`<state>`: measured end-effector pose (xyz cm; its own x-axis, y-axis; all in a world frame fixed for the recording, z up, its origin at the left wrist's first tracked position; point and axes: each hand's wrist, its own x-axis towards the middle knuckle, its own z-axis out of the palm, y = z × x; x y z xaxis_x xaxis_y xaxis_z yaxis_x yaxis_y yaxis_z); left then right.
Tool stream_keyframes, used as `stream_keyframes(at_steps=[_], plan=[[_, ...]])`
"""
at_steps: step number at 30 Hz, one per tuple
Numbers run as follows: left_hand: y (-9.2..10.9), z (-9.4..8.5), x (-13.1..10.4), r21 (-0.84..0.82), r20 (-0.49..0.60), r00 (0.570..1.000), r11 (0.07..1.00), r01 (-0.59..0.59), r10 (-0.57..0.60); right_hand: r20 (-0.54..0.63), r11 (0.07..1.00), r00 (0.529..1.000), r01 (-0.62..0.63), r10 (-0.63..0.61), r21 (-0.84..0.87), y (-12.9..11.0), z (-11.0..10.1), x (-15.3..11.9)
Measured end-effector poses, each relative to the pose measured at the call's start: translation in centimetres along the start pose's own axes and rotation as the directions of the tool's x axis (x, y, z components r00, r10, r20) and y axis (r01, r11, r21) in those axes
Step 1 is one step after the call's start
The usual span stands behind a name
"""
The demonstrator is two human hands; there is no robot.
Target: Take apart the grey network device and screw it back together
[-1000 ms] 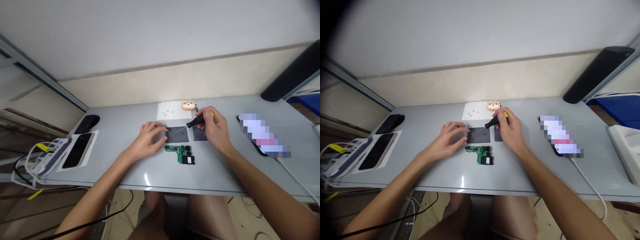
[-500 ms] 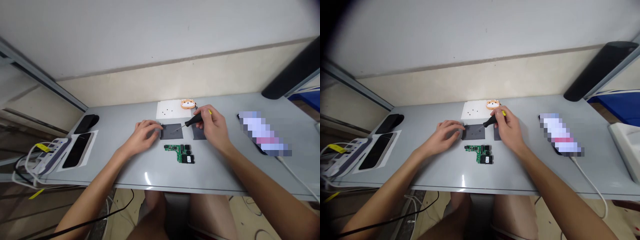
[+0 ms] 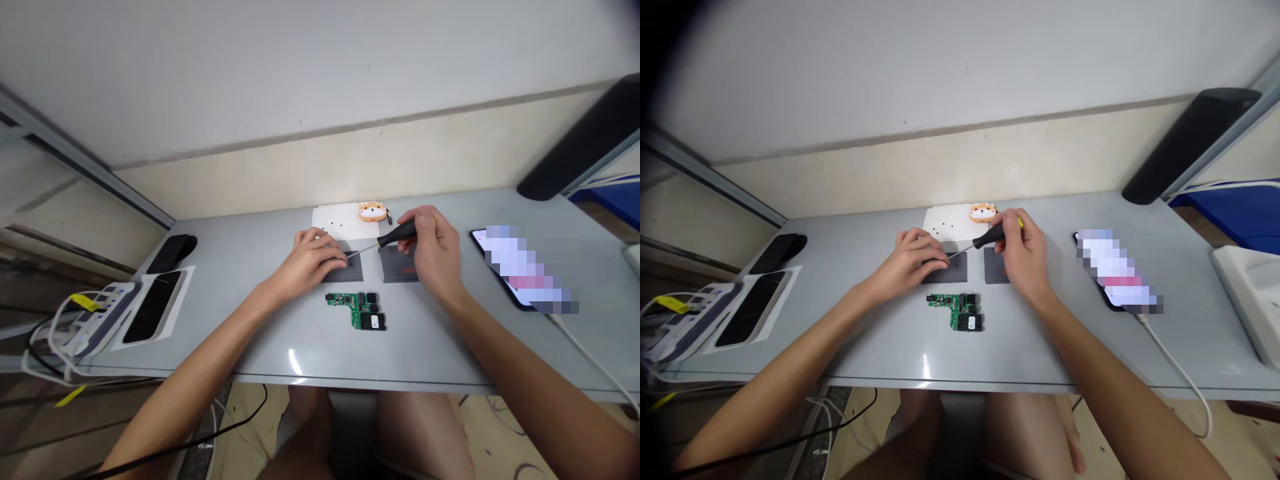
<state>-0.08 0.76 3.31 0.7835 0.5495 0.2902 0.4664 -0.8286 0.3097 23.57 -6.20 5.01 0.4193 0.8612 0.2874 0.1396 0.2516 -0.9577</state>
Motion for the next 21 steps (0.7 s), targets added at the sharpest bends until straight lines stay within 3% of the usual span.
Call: stream_keyframes(at_steps=[3,6,11,16,21], plan=[[-0.7,-0.2,2.7,0.009,0.014,1.0,1.0,0.018,-0.018,-0.175,0.998,0.982,-0.059,0.064,0.035,0.1,-0.3,0.6],[-1.7,0.4,6.2,0.039,0.033,0.998,0.998,0.048,-0.049,-0.331,0.988,0.931,-0.127,0.151,0.092,0.6,-0.6,1.4],[-2.7,2.3,10.1,0.026,0.103,0.985,0.99,0.136,-0.138,-0.395,0.934,0.851,-0.275,0.346,0.226,1.1,-1.0,2.4],[-2.8,2.8,10.0,0.018,0.108,0.976,0.982,0.189,-0.19,-0.387,0.904,0.826,-0.312,0.41,0.292,0.9,-0.9,2.8],[-2.4,1.1,6.1,-0.023,0.087,0.983,0.986,0.164,-0.162,-0.394,0.916,0.833,-0.302,0.389,0.265,0.5,-0.9,2.6]])
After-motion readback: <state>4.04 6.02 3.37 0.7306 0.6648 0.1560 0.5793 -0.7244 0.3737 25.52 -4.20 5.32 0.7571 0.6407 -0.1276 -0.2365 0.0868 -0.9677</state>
